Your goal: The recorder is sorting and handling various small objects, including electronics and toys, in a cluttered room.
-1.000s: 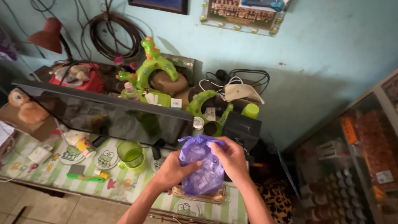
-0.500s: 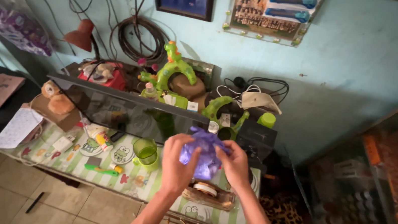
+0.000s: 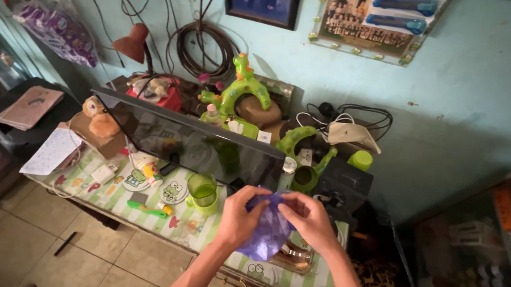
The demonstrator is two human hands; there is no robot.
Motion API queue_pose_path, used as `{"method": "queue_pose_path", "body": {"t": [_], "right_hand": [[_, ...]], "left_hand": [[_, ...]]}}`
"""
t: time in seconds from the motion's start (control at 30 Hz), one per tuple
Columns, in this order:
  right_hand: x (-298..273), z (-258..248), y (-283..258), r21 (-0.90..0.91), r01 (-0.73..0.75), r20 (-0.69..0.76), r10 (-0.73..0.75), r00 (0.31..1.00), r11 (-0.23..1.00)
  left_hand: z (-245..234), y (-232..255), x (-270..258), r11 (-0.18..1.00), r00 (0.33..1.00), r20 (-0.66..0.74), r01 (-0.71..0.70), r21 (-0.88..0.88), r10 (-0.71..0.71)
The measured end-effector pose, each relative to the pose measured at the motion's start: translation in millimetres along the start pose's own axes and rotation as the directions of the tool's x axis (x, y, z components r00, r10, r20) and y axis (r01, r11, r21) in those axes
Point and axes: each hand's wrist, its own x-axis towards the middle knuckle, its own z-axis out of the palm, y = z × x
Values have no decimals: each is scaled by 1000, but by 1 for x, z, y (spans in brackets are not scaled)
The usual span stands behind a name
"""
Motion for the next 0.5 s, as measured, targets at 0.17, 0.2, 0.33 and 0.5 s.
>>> {"method": "queue_pose_path", "body": {"t": [0.17, 0.2, 0.33, 0.5], "right_hand": [[6, -11, 20, -68, 15, -59, -19, 998, 998], [7, -14, 23, -58, 28, -85, -33, 996, 998], [7, -13, 5, 43, 7, -146, -1, 989, 999], [18, -18, 11, 378, 24, -153, 37, 988, 925]], "left_hand": [[-5, -7, -8, 998, 999, 31, -43, -53, 45], [-8, -6, -10, 992, 995, 51, -82, -96, 87], [-20, -23, -20, 975, 994, 98, -18, -222, 41], [-20, -57, -29, 792, 878, 269, 475, -384, -396]]}}
